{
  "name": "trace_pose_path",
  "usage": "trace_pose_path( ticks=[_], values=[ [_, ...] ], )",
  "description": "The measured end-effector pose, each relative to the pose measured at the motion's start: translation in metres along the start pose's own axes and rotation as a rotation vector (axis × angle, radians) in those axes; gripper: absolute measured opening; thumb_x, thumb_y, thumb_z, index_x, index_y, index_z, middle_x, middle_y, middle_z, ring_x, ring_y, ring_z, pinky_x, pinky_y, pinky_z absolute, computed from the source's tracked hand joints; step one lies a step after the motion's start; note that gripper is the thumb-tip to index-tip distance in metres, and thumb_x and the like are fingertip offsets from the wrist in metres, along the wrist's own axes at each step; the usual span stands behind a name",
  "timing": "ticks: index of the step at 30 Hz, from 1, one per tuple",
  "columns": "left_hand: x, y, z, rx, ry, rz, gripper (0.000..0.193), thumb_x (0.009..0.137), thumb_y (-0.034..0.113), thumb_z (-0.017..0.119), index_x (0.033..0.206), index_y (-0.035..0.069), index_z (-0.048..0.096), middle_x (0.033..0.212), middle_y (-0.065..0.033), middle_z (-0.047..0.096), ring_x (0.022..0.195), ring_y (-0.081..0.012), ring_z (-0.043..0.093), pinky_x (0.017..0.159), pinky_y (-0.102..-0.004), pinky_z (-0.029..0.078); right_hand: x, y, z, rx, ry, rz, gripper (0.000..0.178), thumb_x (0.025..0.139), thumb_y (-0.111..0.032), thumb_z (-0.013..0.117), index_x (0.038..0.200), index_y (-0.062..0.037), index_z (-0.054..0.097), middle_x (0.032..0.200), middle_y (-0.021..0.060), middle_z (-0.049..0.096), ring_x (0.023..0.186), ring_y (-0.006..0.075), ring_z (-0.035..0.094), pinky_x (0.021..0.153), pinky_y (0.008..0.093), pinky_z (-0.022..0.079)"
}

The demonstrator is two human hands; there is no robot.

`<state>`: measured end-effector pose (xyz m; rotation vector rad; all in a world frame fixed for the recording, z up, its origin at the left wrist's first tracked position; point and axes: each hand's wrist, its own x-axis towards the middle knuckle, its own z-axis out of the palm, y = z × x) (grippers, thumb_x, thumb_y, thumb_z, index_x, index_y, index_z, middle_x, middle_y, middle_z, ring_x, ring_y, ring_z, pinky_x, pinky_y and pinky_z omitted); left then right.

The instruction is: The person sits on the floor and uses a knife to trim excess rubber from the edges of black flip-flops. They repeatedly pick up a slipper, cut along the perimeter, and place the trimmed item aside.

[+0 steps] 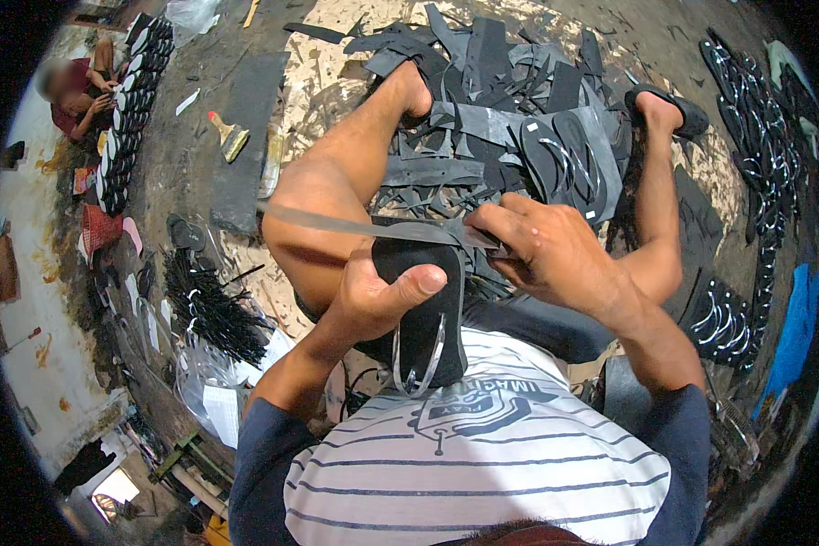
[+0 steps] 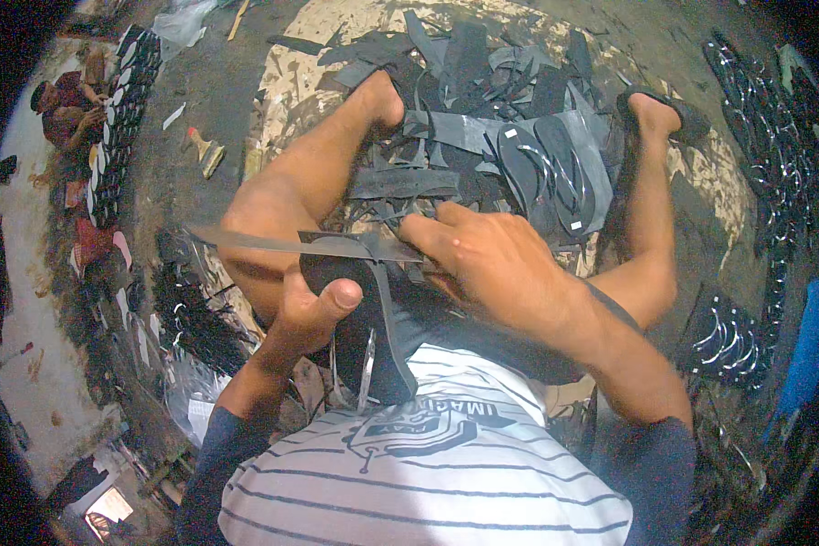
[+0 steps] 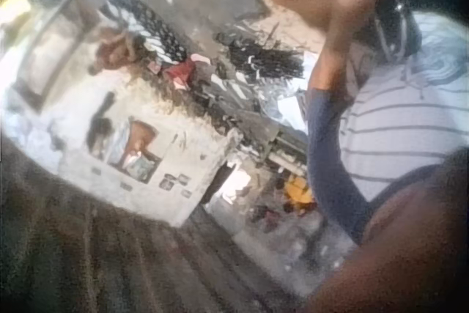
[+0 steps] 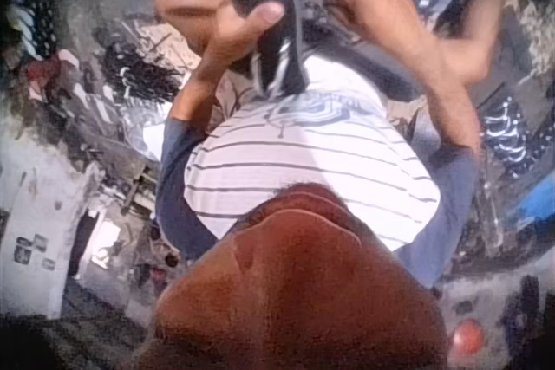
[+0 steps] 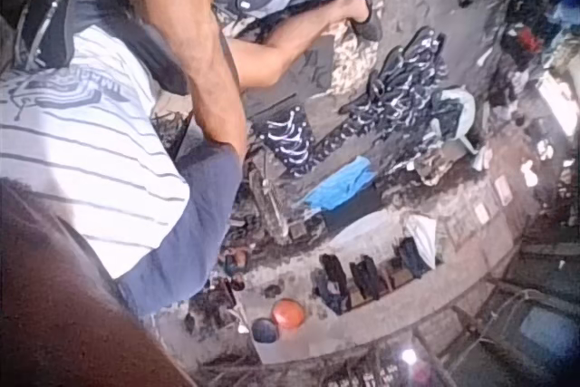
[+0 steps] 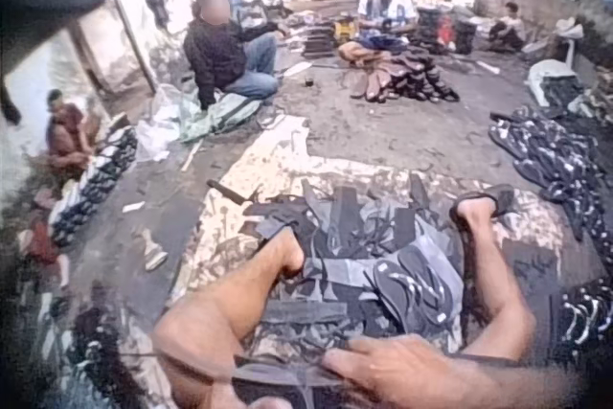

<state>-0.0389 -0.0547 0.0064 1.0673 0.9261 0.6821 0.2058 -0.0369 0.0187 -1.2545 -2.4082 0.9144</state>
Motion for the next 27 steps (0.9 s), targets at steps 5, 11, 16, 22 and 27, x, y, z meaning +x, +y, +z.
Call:
trace_pose_path(
  ticks=[5, 11, 16, 22, 27],
  values=[
    [0.0, 0.012, 0.001, 0.062, -0.131, -0.126, 0.044, 0.089, 0.037, 0.075, 0.109, 0.0, 0.065, 0.094, -0.0047, 0.067, 0.086, -0.0123, 0.061, 0.076, -0.0288, 0.052, 0.019, -0.007, -0.031, 0.067, -0.138, -0.114, 0.032, 0.079, -0.011, 0.069, 0.107, -0.007, 0.054, 0.085, 0.0152, 0.06, 0.079, 0.0397, 0.064, 0.067, 0.0507, 0.05],
    [0.005, 0.015, 0.007, 0.112, -0.226, -0.136, 0.043, 0.087, 0.036, 0.075, 0.108, 0.0, 0.066, 0.095, -0.0067, 0.068, 0.085, -0.0134, 0.062, 0.077, -0.0299, 0.052, -0.003, 0.009, -0.045, -0.017, -0.223, -0.081, 0.043, 0.072, -0.009, 0.073, 0.111, -0.0051, 0.056, 0.087, 0.0145, 0.061, 0.081, 0.0388, 0.064, 0.067, 0.0483, 0.05],
    [0.007, 0.017, 0.015, 0.292, -0.271, -0.116, 0.046, 0.086, 0.042, 0.074, 0.109, 0.003, 0.067, 0.095, -0.0098, 0.069, 0.088, -0.0198, 0.065, 0.08, -0.0333, 0.053, 0.013, 0.001, -0.049, 0.012, -0.313, -0.16, 0.041, 0.07, -0.008, 0.074, 0.107, -0.0036, 0.057, 0.089, 0.0161, 0.064, 0.085, 0.0395, 0.065, 0.068, 0.0491, 0.05],
    [0.025, 0.022, 0.027, 0.474, -0.471, -0.158, 0.065, 0.089, 0.058, 0.064, 0.122, 0.002, 0.062, 0.099, -0.0132, 0.069, 0.096, -0.0239, 0.067, 0.086, -0.0364, 0.052, 0.027, 0.006, -0.062, 0.008, -0.498, -0.187, 0.036, 0.075, -0.009, 0.07, 0.109, -0.0036, 0.057, 0.091, 0.0199, 0.067, 0.088, 0.0428, 0.066, 0.073, 0.0522, 0.052],
    [0.025, 0.007, -0.018, 0.363, -0.435, -0.395, 0.09, 0.088, 0.072, 0.052, 0.141, -0.001, 0.049, 0.128, -0.0213, 0.061, 0.12, -0.0288, 0.059, 0.103, -0.0409, 0.044, -0.033, 0.056, -0.064, 0.059, -0.096, -0.214, 0.067, 0.073, 0.0, 0.066, 0.138, -0.0042, 0.05, 0.117, 0.0178, 0.066, 0.097, 0.0369, 0.068, 0.083, 0.0465, 0.053]
  ],
)
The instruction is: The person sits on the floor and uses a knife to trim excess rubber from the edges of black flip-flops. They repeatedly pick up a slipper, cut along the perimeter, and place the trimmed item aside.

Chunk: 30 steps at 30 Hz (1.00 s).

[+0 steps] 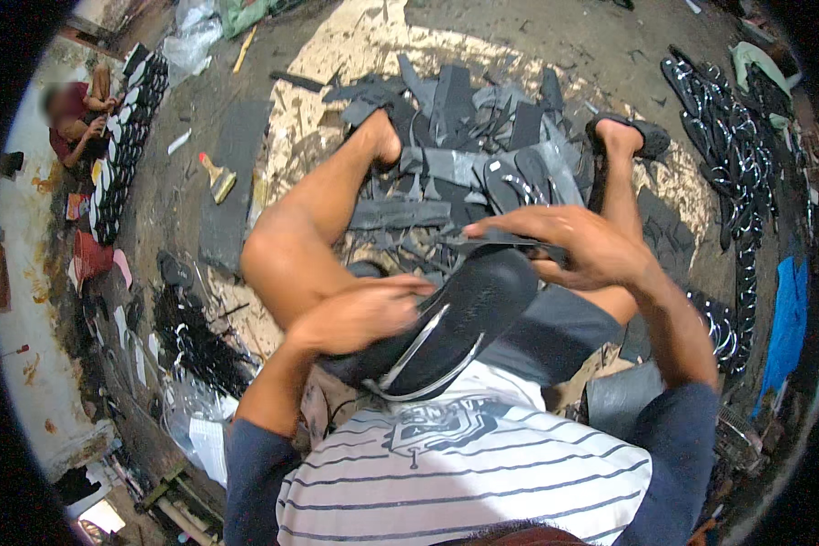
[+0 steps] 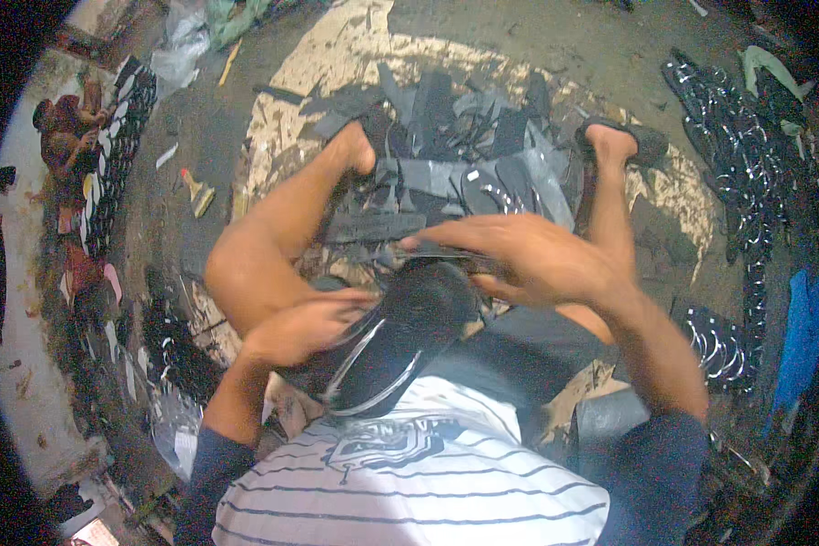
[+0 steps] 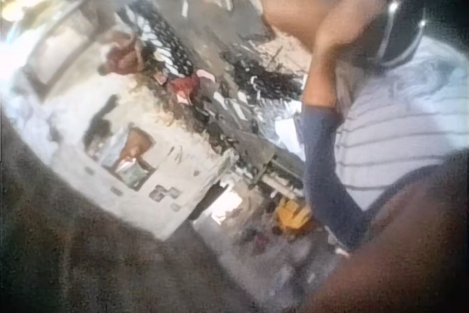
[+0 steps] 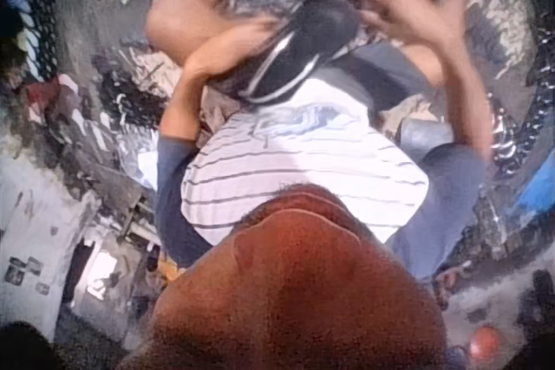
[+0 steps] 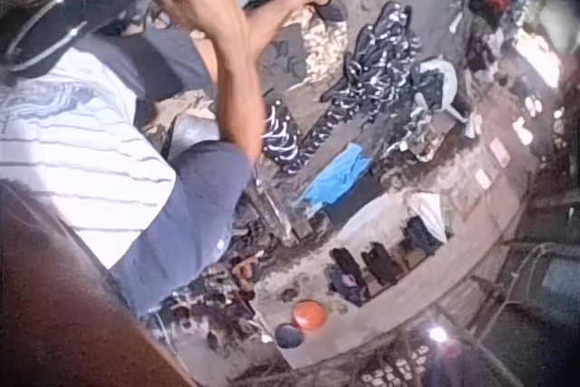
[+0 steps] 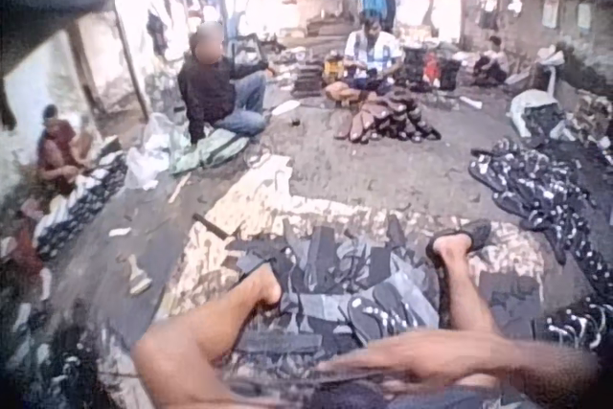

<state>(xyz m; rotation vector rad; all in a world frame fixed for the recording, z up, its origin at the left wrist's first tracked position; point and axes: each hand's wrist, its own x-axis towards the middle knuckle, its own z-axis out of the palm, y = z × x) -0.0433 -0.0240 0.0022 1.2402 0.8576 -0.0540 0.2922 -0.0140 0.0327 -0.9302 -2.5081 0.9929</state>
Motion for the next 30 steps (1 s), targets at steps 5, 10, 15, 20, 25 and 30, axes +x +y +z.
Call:
trace_pose_path(
  ticks=[5, 10, 15, 20, 25, 30],
  values=[
    [0.013, 0.024, 0.029, -0.803, 0.363, 0.727, 0.085, 0.09, 0.062, 0.06, 0.147, 0.003, 0.04, 0.14, -0.0185, 0.052, 0.131, -0.0317, 0.05, 0.111, -0.0547, 0.038, -0.014, -0.012, 0.059, 0.425, 0.561, 0.318, 0.067, 0.077, 0.009, 0.058, 0.142, -0.009, 0.049, 0.126, 0.018, 0.063, 0.111, 0.0357, 0.064, 0.096, 0.0408, 0.052],
    [0.074, 0.02, 0.042, -0.966, 0.811, 0.679, 0.052, 0.091, 0.035, 0.074, 0.127, 0.003, 0.055, 0.122, -0.0088, 0.063, 0.106, -0.0211, 0.064, 0.093, -0.039, 0.054, 0.04, -0.029, 0.121, 0.395, 0.726, 0.368, 0.05, 0.082, 0.001, 0.071, 0.13, -0.0046, 0.057, 0.109, 0.0152, 0.066, 0.085, 0.0289, 0.069, 0.072, 0.0365, 0.054],
    [0.086, -0.013, 0.044, -1.025, 0.923, 0.694, 0.051, 0.095, 0.038, 0.068, 0.131, 0.006, 0.054, 0.122, -0.0052, 0.064, 0.109, -0.0204, 0.063, 0.095, -0.041, 0.053, 0.019, -0.001, 0.17, 0.106, 0.727, 0.409, 0.036, 0.082, -0.003, 0.069, 0.116, -0.0027, 0.058, 0.099, 0.0176, 0.065, 0.084, 0.0383, 0.066, 0.073, 0.0408, 0.053],
    [0.07, -0.032, 0.034, -0.869, 0.933, 0.726, 0.046, 0.096, 0.037, 0.066, 0.127, 0.004, 0.055, 0.113, -0.0056, 0.065, 0.098, -0.0193, 0.066, 0.086, -0.0385, 0.056, 0.055, -0.014, 0.134, 0.309, 0.395, 0.395, 0.042, 0.083, -0.014, 0.07, 0.12, -0.0078, 0.053, 0.1, 0.0204, 0.066, 0.096, 0.0422, 0.065, 0.08, 0.0496, 0.052],
    [0.063, -0.052, 0.043, -0.832, 0.791, 0.658, 0.043, 0.097, 0.036, 0.065, 0.121, 0.002, 0.056, 0.107, -0.0075, 0.067, 0.094, -0.0197, 0.067, 0.082, -0.0364, 0.057, 0.073, -0.016, 0.129, 0.278, 0.46, 0.314, 0.036, 0.081, -0.004, 0.067, 0.116, -0.0048, 0.056, 0.097, 0.0207, 0.067, 0.089, 0.0398, 0.067, 0.076, 0.0435, 0.052],
    [0.057, -0.036, 0.039, -0.951, 0.847, 0.718, 0.047, 0.094, 0.032, 0.071, 0.124, 0.002, 0.053, 0.109, -0.0081, 0.064, 0.092, -0.0171, 0.067, 0.082, -0.0334, 0.058, 0.047, 0.001, 0.125, 0.211, 0.302, 0.265, 0.042, 0.077, -0.004, 0.069, 0.117, -0.0064, 0.058, 0.097, 0.0179, 0.066, 0.089, 0.0386, 0.066, 0.075, 0.0443, 0.052]
  ],
)
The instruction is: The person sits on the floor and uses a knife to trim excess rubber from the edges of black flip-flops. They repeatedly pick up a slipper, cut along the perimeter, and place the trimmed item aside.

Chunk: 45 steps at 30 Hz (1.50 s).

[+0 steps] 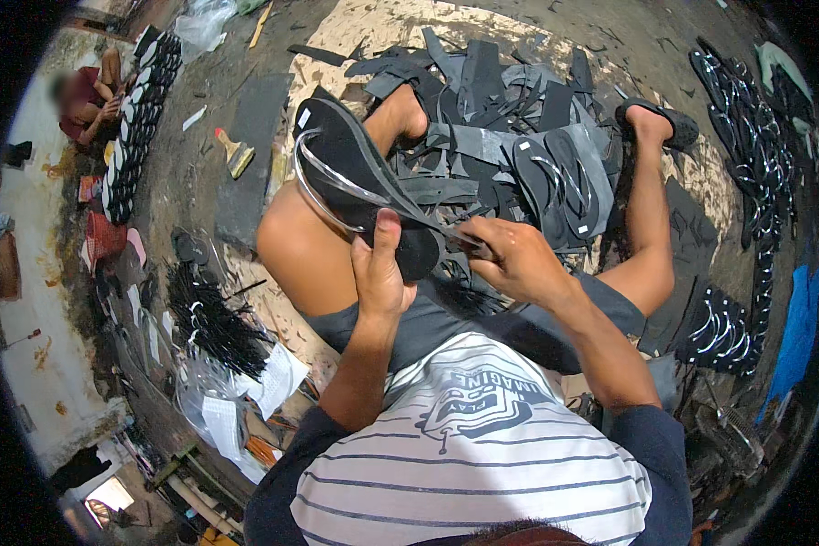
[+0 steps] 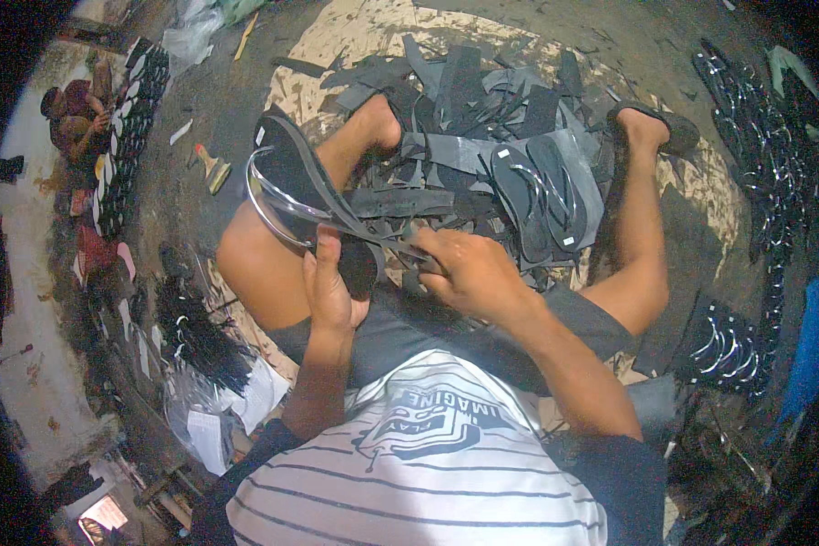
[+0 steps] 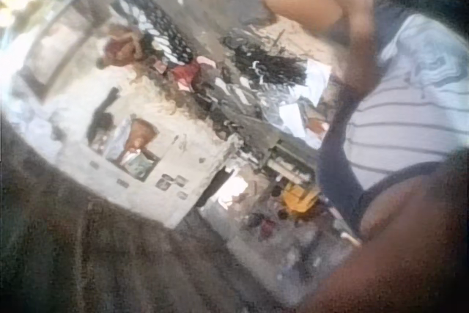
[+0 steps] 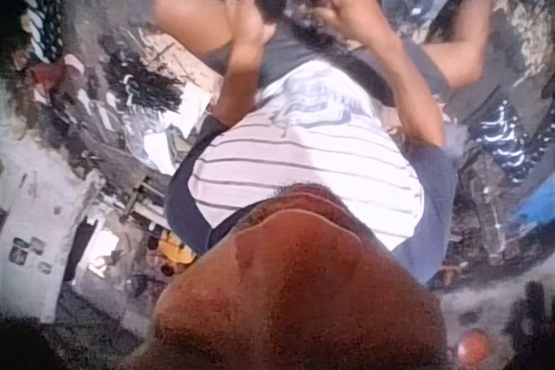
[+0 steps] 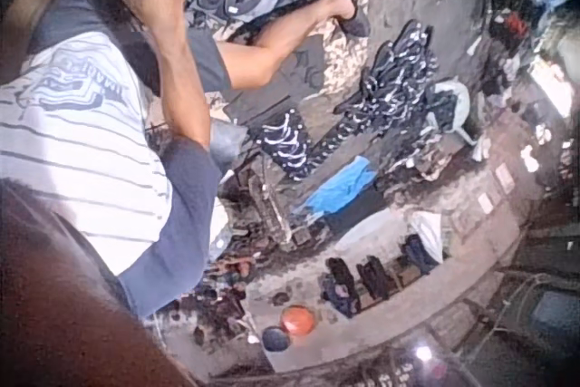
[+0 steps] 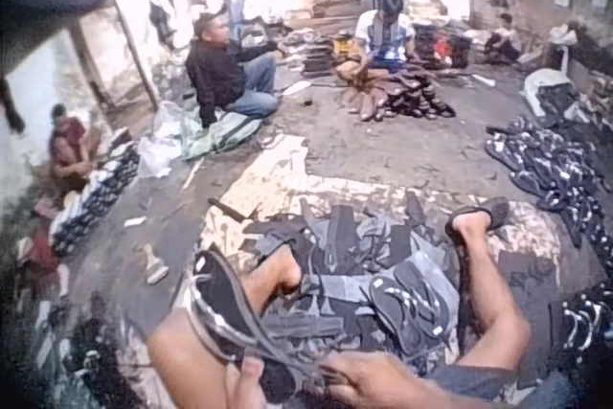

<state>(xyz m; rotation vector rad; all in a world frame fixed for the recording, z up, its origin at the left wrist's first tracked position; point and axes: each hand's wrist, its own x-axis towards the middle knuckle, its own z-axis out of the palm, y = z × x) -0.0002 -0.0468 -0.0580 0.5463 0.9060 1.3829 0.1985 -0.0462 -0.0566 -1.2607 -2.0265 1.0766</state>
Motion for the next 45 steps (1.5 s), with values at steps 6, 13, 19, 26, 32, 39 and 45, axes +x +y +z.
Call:
trace_pose_path(
  ticks=[6, 13, 19, 26, 32, 39, 45],
  values=[
    [0.0, 0.001, 0.004, 0.001, 0.015, 0.004, 0.044, 0.095, 0.039, 0.068, 0.12, 0.005, 0.056, 0.109, -0.0054, 0.065, 0.095, -0.0169, 0.065, 0.082, -0.0323, 0.055, 0.054, -0.003, 0.022, -0.273, 0.072, 0.001, 0.032, 0.082, -0.014, 0.067, 0.11, -0.011, 0.053, 0.09, 0.0165, 0.062, 0.085, 0.0415, 0.065, 0.068, 0.0526, 0.052],
    [0.016, 0.006, 0.012, -0.054, 0.089, 0.038, 0.051, 0.094, 0.042, 0.067, 0.127, 0.005, 0.055, 0.112, -0.0043, 0.065, 0.098, -0.0172, 0.065, 0.087, -0.0336, 0.054, 0.148, -0.011, 0.047, -0.036, 0.445, -0.222, 0.022, 0.09, -0.024, 0.063, 0.107, -0.0101, 0.057, 0.086, 0.0183, 0.064, 0.076, 0.0415, 0.064, 0.062, 0.0485, 0.05],
    [0.022, 0.012, 0.006, -0.008, 0.096, 0.097, 0.034, 0.097, 0.046, 0.062, 0.104, 0.012, 0.057, 0.084, 0.0022, 0.059, 0.064, -0.0108, 0.055, 0.052, -0.0278, 0.042, 0.169, -0.011, 0.047, 0.033, 0.307, -0.203, 0.019, 0.087, -0.021, 0.064, 0.1, -0.0079, 0.058, 0.079, 0.018, 0.066, 0.075, 0.0389, 0.067, 0.062, 0.0489, 0.048],
    [-0.037, -0.014, 0.033, 0.375, -0.041, 0.281, 0.044, 0.093, 0.029, 0.07, 0.124, 0.002, 0.055, 0.111, -0.0075, 0.065, 0.094, -0.0185, 0.066, 0.085, -0.0359, 0.057, 0.23, 0.041, 0.018, 0.29, 0.458, 0.121, 0.024, 0.085, -0.023, 0.066, 0.101, -0.0046, 0.065, 0.087, 0.0181, 0.068, 0.08, 0.0288, 0.066, 0.068, 0.0427, 0.051],
    [-0.022, 0.015, 0.015, 0.466, -0.135, 0.063, 0.031, 0.093, 0.027, 0.072, 0.11, 0.003, 0.063, 0.101, -0.0029, 0.065, 0.085, -0.0119, 0.061, 0.083, -0.0261, 0.05, 0.119, -0.033, -0.031, 0.841, 0.135, 0.08, 0.034, 0.093, -0.035, 0.07, 0.104, -0.004, 0.062, 0.08, -0.0015, 0.06, 0.069, 0.0057, 0.054, 0.06, 0.024, 0.045],
    [0.014, 0.064, 0.034, 0.274, -0.146, -0.008, 0.049, 0.099, 0.04, 0.06, 0.128, 0.001, 0.05, 0.109, -0.0072, 0.067, 0.092, -0.0125, 0.067, 0.077, -0.0273, 0.057, 0.024, -0.051, -0.019, 0.609, 0.303, 0.118, 0.038, 0.093, -0.027, 0.072, 0.117, -0.0008, 0.059, 0.091, 0.0099, 0.07, 0.083, 0.0117, 0.063, 0.076, 0.03, 0.051],
    [-0.01, 0.074, 0.02, 0.378, -0.069, -0.017, 0.039, 0.097, 0.033, 0.068, 0.117, 0.0, 0.059, 0.099, -0.0042, 0.067, 0.085, -0.0099, 0.064, 0.076, -0.026, 0.054, -0.041, -0.036, 0.023, 0.285, 0.17, 0.163, 0.035, 0.09, -0.02, 0.071, 0.117, -0.0018, 0.06, 0.1, 0.0158, 0.069, 0.085, 0.0273, 0.069, 0.071, 0.0376, 0.054]
  ],
)
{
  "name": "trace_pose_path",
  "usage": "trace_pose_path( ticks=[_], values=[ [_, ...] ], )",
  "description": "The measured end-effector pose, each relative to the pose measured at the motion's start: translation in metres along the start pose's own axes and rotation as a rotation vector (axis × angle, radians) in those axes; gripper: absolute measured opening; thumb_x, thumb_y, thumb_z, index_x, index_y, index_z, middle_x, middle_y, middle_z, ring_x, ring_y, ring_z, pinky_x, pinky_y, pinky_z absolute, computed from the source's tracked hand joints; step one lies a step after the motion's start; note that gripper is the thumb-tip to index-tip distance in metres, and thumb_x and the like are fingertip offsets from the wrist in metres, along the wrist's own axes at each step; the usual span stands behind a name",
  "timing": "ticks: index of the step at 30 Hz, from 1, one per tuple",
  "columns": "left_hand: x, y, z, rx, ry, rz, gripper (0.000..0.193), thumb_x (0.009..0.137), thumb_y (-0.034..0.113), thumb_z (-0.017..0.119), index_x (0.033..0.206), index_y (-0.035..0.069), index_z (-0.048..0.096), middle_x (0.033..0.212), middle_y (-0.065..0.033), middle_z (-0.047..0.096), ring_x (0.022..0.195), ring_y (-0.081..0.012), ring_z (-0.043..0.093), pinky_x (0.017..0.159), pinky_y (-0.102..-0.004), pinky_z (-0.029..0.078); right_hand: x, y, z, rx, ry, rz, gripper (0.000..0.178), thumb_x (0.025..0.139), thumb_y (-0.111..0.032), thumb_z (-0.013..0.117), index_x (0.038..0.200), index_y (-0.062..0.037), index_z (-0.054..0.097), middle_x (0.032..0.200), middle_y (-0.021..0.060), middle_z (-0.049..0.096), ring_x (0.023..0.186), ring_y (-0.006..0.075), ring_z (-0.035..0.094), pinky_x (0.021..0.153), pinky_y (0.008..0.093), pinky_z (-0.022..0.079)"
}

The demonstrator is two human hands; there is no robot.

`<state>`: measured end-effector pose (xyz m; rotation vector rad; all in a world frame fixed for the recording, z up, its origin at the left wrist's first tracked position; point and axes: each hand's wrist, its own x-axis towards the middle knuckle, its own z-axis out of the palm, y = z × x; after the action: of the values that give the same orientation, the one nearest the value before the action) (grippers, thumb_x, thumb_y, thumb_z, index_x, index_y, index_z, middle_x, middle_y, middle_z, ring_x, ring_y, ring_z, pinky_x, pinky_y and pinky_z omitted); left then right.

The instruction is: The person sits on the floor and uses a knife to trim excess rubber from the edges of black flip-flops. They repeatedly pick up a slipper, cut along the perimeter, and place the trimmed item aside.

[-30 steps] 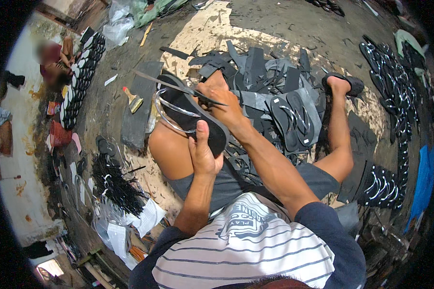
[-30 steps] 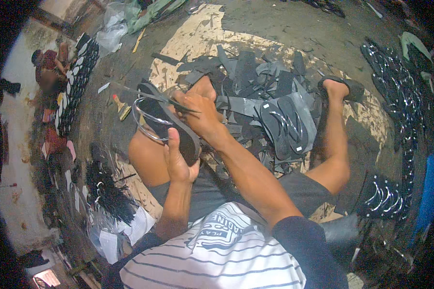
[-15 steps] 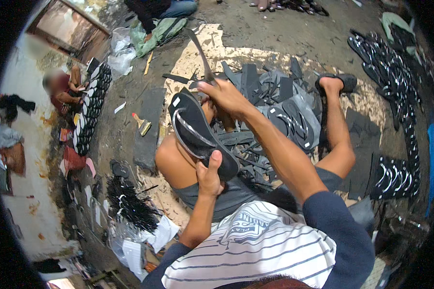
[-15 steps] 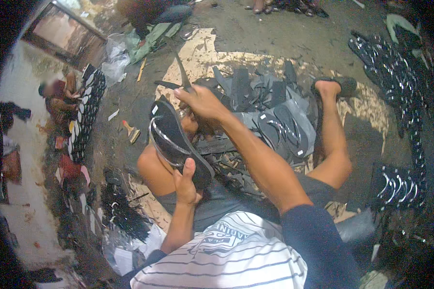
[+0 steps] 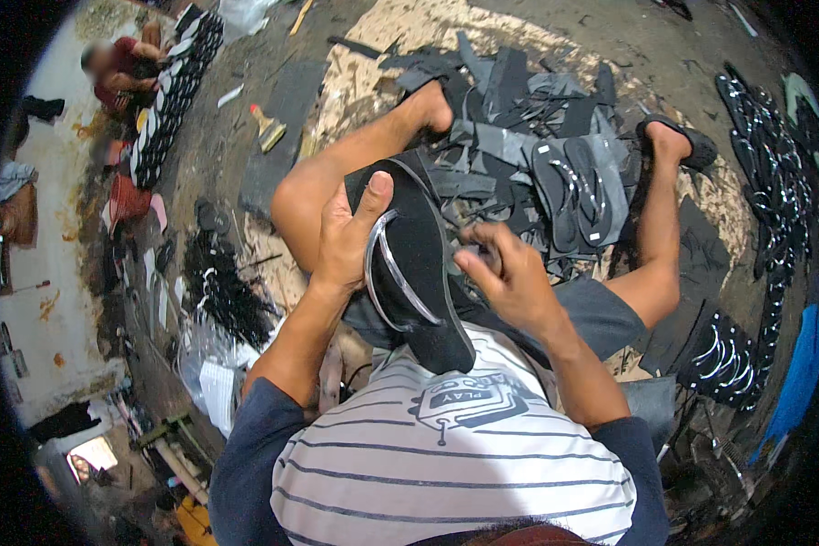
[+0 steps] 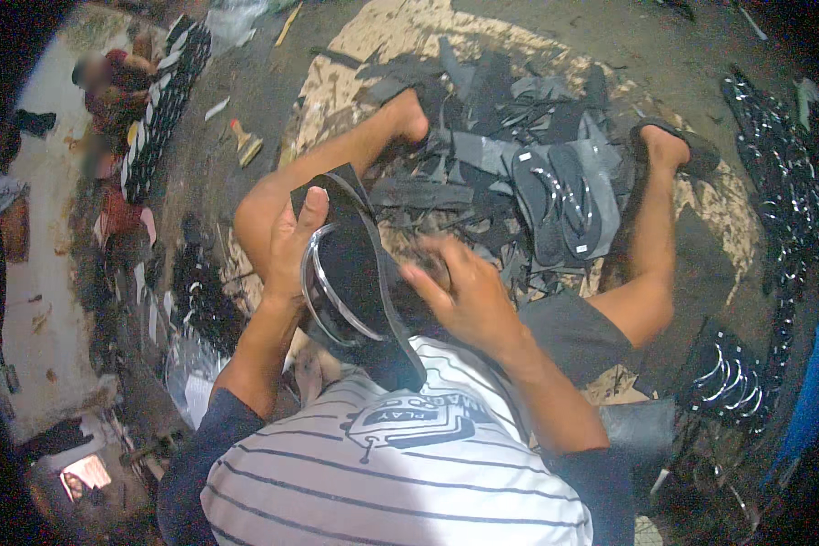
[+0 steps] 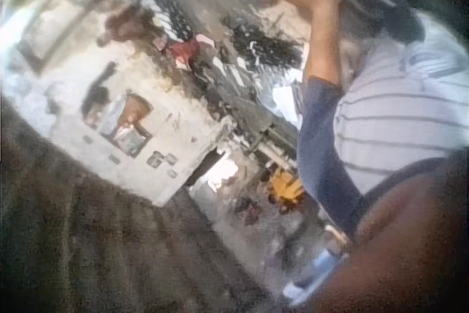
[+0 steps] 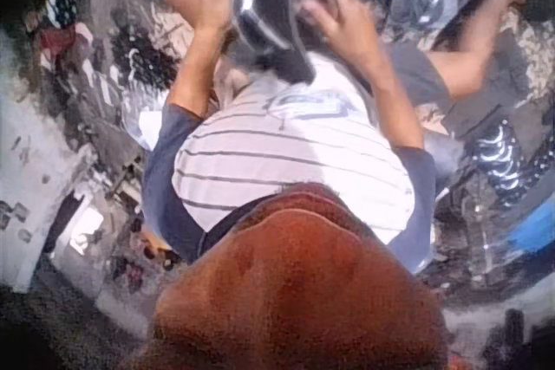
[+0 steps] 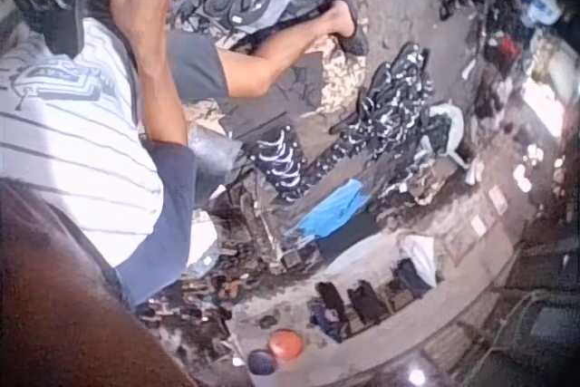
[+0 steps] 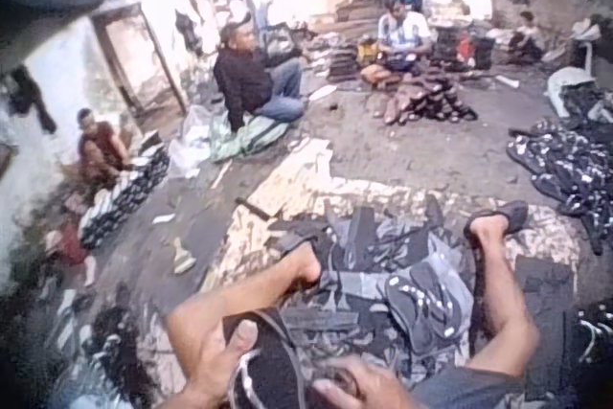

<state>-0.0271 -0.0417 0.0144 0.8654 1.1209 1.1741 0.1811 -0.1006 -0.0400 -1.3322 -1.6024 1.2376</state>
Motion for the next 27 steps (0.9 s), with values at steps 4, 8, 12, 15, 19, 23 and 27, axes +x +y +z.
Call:
trace_pose_path(
  ticks=[4, 8, 12, 15, 19, 23, 27],
  values=[
    [-0.012, -0.008, -0.022, 0.008, 0.024, -0.135, 0.037, 0.096, 0.032, 0.069, 0.117, 0.002, 0.06, 0.099, -0.002, 0.067, 0.087, -0.0086, 0.062, 0.077, -0.0259, 0.053, -0.04, 0.058, 0.027, -0.208, 0.013, -0.087, 0.041, 0.076, -0.007, 0.073, 0.115, -0.0067, 0.06, 0.096, 0.0148, 0.064, 0.087, 0.0359, 0.067, 0.074, 0.0438, 0.054],
    [-0.016, -0.011, -0.023, 0.158, -0.048, -0.049, 0.034, 0.096, 0.031, 0.069, 0.113, 0.002, 0.063, 0.098, 0.0003, 0.066, 0.087, -0.0075, 0.06, 0.079, -0.0247, 0.05, 0.0, 0.038, 0.021, -0.308, 0.046, -0.16, 0.039, 0.074, 0.004, 0.067, 0.111, -0.006, 0.059, 0.086, 0.0153, 0.059, 0.076, 0.0359, 0.062, 0.066, 0.043, 0.05],
    [-0.018, -0.001, -0.018, 0.289, -0.111, 0.042, 0.028, 0.095, 0.026, 0.071, 0.107, 0.001, 0.066, 0.096, 0.001, 0.066, 0.085, -0.0071, 0.059, 0.078, -0.0238, 0.048, 0.049, -0.013, -0.006, -0.393, -0.077, -0.252, 0.042, 0.073, 0.0, 0.069, 0.113, -0.0081, 0.058, 0.087, 0.0151, 0.058, 0.079, 0.0386, 0.062, 0.067, 0.0462, 0.05],
    [-0.016, -0.003, -0.024, 0.165, -0.179, -0.077, 0.023, 0.094, 0.021, 0.071, 0.106, 0.001, 0.067, 0.094, 0.0007, 0.067, 0.084, -0.008, 0.06, 0.079, -0.0245, 0.049, 0.072, -0.035, -0.022, -0.444, -0.226, -0.307, 0.042, 0.073, -0.004, 0.071, 0.113, -0.0083, 0.057, 0.087, 0.0152, 0.058, 0.082, 0.0395, 0.062, 0.069, 0.0472, 0.051],
    [-0.019, 0.003, -0.016, 0.208, -0.296, -0.038, 0.028, 0.092, 0.021, 0.074, 0.109, 0.002, 0.063, 0.097, -0.0004, 0.067, 0.087, -0.0087, 0.061, 0.079, -0.0257, 0.051, 0.105, -0.049, -0.017, -0.39, -0.333, -0.404, 0.041, 0.076, -0.007, 0.071, 0.114, -0.0058, 0.059, 0.089, 0.0179, 0.064, 0.086, 0.0412, 0.064, 0.074, 0.0455, 0.053],
    [-0.013, -0.006, -0.027, 0.14, -0.274, -0.158, 0.042, 0.093, 0.026, 0.072, 0.122, 0.002, 0.053, 0.109, -0.0048, 0.065, 0.098, -0.012, 0.061, 0.088, -0.028, 0.05, 0.12, -0.058, -0.042, 0.091, -0.311, -0.186, 0.033, 0.092, -0.024, 0.071, 0.113, -0.0002, 0.063, 0.076, 0.0083, 0.067, 0.066, 0.0154, 0.063, 0.061, 0.0315, 0.051],
    [0.008, -0.02, -0.005, -0.376, -0.375, -0.111, 0.054, 0.1, 0.034, 0.06, 0.139, 0.005, 0.037, 0.135, -0.0142, 0.055, 0.119, -0.0211, 0.057, 0.103, -0.0367, 0.046, 0.088, -0.057, -0.059, 0.267, -0.226, 0.006, 0.043, 0.093, -0.038, 0.07, 0.109, 0.001, 0.064, 0.078, 0.0065, 0.066, 0.074, 0.011, 0.059, 0.064, 0.0302, 0.05]
  ],
)
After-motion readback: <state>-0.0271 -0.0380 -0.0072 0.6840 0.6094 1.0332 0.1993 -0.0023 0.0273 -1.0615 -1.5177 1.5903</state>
